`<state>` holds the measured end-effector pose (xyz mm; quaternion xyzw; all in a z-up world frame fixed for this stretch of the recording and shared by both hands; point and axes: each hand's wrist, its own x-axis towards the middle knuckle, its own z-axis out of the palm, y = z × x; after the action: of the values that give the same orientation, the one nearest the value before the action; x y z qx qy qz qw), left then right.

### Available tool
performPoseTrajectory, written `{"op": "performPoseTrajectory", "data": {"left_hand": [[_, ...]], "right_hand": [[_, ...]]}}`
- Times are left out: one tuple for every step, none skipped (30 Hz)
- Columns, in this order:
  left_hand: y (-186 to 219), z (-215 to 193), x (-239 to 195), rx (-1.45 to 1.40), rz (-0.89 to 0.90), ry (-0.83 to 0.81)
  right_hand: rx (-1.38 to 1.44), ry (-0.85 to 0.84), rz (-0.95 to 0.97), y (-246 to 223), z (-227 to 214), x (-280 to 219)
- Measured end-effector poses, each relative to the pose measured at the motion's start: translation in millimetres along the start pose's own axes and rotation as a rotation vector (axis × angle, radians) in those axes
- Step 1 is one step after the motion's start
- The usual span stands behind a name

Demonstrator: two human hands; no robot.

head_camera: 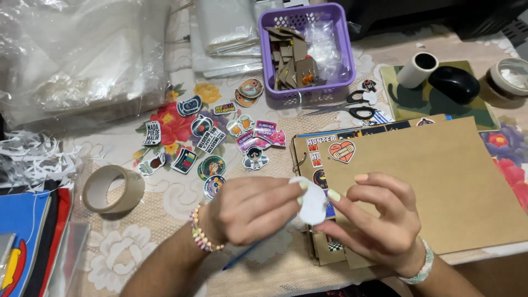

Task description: The person uses scissors to trim a sticker and then places it onto a decorated page in a ring binder. They then flip through the binder, select a heart-shaped sticker, and attach it to a brown paper sheet before closing the binder.

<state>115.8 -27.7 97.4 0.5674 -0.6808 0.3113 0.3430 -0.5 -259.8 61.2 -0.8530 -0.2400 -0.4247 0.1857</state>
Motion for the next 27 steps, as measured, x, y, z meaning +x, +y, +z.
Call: {"op": "performPoseTrajectory", "data": {"left_hand": [[4.7, -0.5, 1.4, -0.005, 0.002, 0.0], [9.3, -1.2, 2.5, -0.09, -0.019, -0.006], [14.0, -3.1, 3.5, -0.171, -0.042, -0.015], [15.9, -3.7, 4.5, -0.174, -0.041, -0.018], [18.1, -4.0, 5.2, -0.185, -0.038, -0.026], [20.3, -4.3, 5.8, -0.196, -0.035, -0.033], [21.3, -3.3, 6.2, -0.199, -0.034, -0.035], [22.2, -2.5, 6.5, -0.194, -0.027, -0.035], [23.1, -2.1, 6.7, -0.188, -0.021, -0.033], [24.4, -1.8, 7.0, -0.191, -0.021, -0.034], [25.9, -1.5, 7.4, -0.209, -0.027, -0.029], [27.3, -1.4, 7.7, -0.227, -0.034, -0.023], [27.4, -0.7, 6.5, -0.227, -0.034, -0.024], [27.4, 0.0, 5.3, -0.229, -0.036, -0.024], [28.1, 0.7, 3.9, -0.231, -0.041, -0.023], [27.3, 1.6, 4.6, -0.231, -0.042, -0.023], [26.0, 2.4, 5.4, -0.173, -0.01, -0.015], [24.7, 3.3, 6.2, -0.116, 0.021, -0.006], [24.7, 3.3, 5.5, -0.115, 0.021, -0.006], [24.6, 3.7, 4.9, -0.027, 0.053, -0.02], [24.4, 4.3, 4.2, 0.06, 0.086, -0.035], [23.9, 6.3, 5.6, 0.058, 0.085, -0.035], [23.5, 8.4, 7.1, 0.105, 0.114, -0.027], [23.1, 10.8, 8.6, 0.151, 0.142, -0.019], [22.6, 14.0, 8.5, 0.147, 0.141, -0.019], [21.9, 17.5, 8.4, 0.175, 0.172, -0.034], [21.6, 21.2, 8.3, 0.202, 0.203, -0.048]], "right_hand": [[-0.004, 0.0, 0.004, -0.1, -2.6, 0.7], [-0.023, 0.034, -0.046, -0.4, -4.9, 1.5], [-0.038, 0.069, -0.097, -0.9, -6.2, 2.7], [-0.039, 0.071, -0.093, -1.4, -7.4, 3.3], [-0.075, 0.085, -0.135, -1.9, -8.4, 3.3], [-0.111, 0.098, -0.177, -2.4, -9.5, 3.2], [-0.112, 0.099, -0.173, -3.3, -11.1, 0.9], [-0.124, 0.095, -0.175, -4.3, -12.6, -1.2], [-0.135, 0.09, -0.179, -5.3, -14.0, -2.8], [-0.136, 0.09, -0.176, -6.5, -14.7, -1.7], [-0.132, 0.103, -0.17, -7.4, -15.1, -0.5], [-0.127, 0.115, -0.164, -8.4, -15.4, 0.6], [-0.127, 0.116, -0.164, -8.9, -16.3, 1.6], [-0.132, 0.097, -0.172, -9.4, -16.9, 2.6], [-0.136, 0.077, -0.18, -10.1, -18.0, 3.4], [-0.135, 0.077, -0.18, -9.8, -16.8, 3.3], [-0.143, 0.08, -0.198, -9.2, -15.5, 3.6], [-0.151, 0.082, -0.216, -8.6, -14.2, 3.9], [-0.15, 0.082, -0.216, -8.3, -12.6, 3.8], [-0.172, 0.104, -0.237, -7.7, -10.9, 3.6], [-0.195, 0.126, -0.256, -7.4, -9.4, 2.9], [-0.196, 0.125, -0.254, -7.3, -9.7, 0.3], [-0.199, 0.111, -0.246, -7.6, -10.5, -2.4], [-0.203, 0.097, -0.239, -7.6, -11.3, -5.2], [-0.203, 0.095, -0.235, -8.4, -9.7, -8.9], [-0.188, 0.11, -0.214, -8.9, -8.0, -12.7], [-0.173, 0.125, -0.191, -9.6, -6.7, -16.6]]}}
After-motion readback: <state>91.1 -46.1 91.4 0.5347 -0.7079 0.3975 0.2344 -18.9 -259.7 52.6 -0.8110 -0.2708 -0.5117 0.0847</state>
